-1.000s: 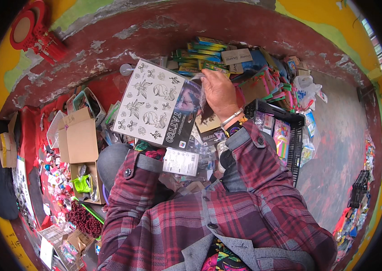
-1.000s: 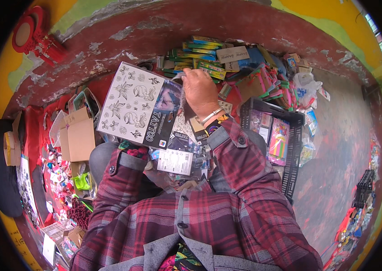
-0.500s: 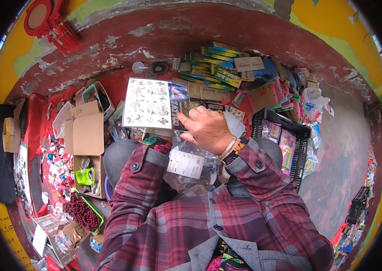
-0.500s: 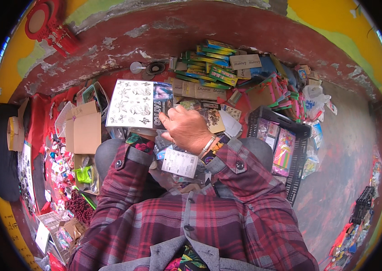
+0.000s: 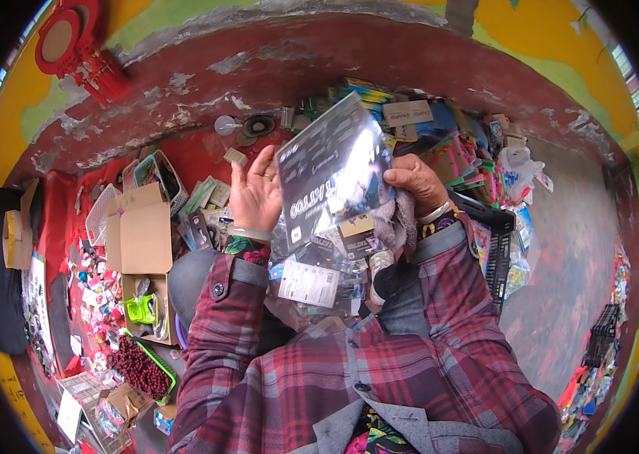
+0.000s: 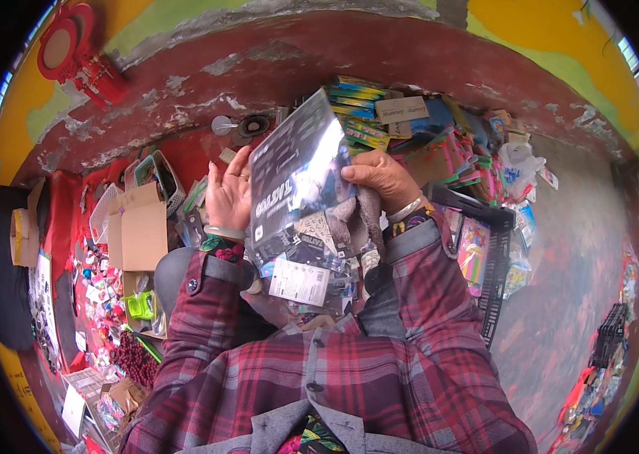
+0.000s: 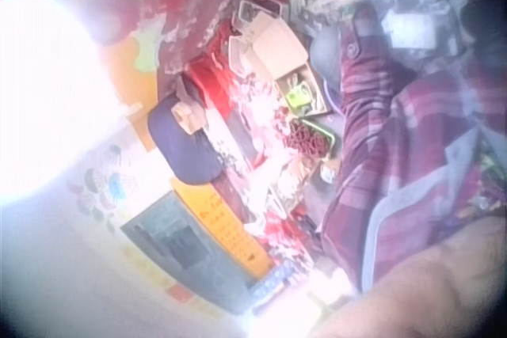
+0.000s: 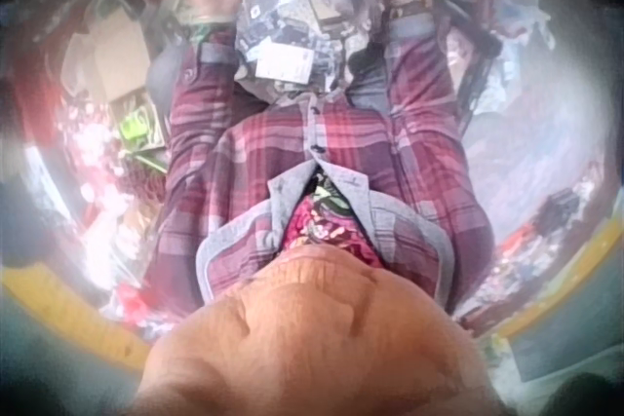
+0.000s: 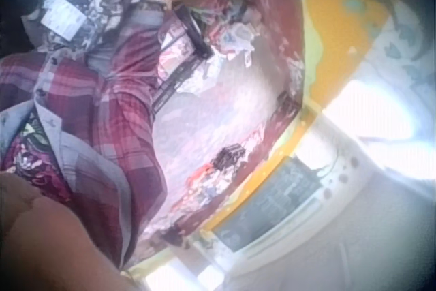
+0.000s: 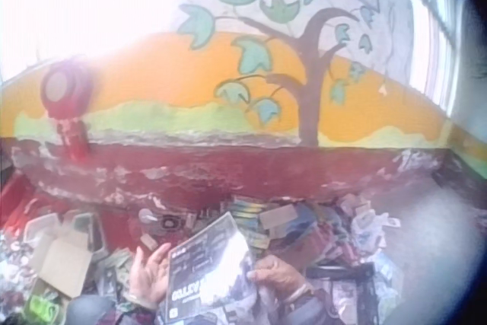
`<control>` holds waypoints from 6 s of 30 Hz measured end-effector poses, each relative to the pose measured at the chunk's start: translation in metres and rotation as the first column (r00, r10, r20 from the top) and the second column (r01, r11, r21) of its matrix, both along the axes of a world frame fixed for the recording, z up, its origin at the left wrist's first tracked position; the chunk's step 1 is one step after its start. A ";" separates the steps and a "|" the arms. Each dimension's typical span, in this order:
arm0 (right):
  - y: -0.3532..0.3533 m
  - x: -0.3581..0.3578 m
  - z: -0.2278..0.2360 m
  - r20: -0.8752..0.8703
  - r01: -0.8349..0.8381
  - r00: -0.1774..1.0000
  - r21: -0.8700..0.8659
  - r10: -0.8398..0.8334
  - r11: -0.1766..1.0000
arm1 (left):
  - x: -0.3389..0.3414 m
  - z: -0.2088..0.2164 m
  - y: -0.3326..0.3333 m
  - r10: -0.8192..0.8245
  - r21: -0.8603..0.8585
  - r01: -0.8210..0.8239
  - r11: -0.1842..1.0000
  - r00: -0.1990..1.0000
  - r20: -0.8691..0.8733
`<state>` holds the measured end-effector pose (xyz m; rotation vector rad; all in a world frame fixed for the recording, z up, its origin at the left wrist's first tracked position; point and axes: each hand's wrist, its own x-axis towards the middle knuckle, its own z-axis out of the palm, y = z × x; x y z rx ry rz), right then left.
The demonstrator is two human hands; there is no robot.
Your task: The person sits on the floor and wipes the surfaces of various small packaged items, including tattoo sheets and a red bear-shaped object, using a cloth. They handle each item individually, wiping both sides before placing them into a black plastic crate.
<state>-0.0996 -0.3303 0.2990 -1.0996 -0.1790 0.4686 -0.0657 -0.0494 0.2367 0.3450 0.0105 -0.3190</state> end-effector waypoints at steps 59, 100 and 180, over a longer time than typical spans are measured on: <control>0.092 -0.013 -0.015 0.930 0.773 0.364 -0.331 0.049 0.542 | -0.036 0.000 -0.053 -0.230 -0.241 0.290 0.926 0.940 0.251; 0.121 -0.040 -0.022 0.805 0.632 0.504 -0.591 0.314 0.500 | -0.035 -0.079 -0.046 0.007 0.106 -0.016 0.994 0.997 0.081; 0.023 0.003 -0.014 0.384 0.416 0.887 -0.420 -0.257 0.806 | -0.025 0.051 -0.006 -0.244 0.722 -0.662 0.198 0.680 0.691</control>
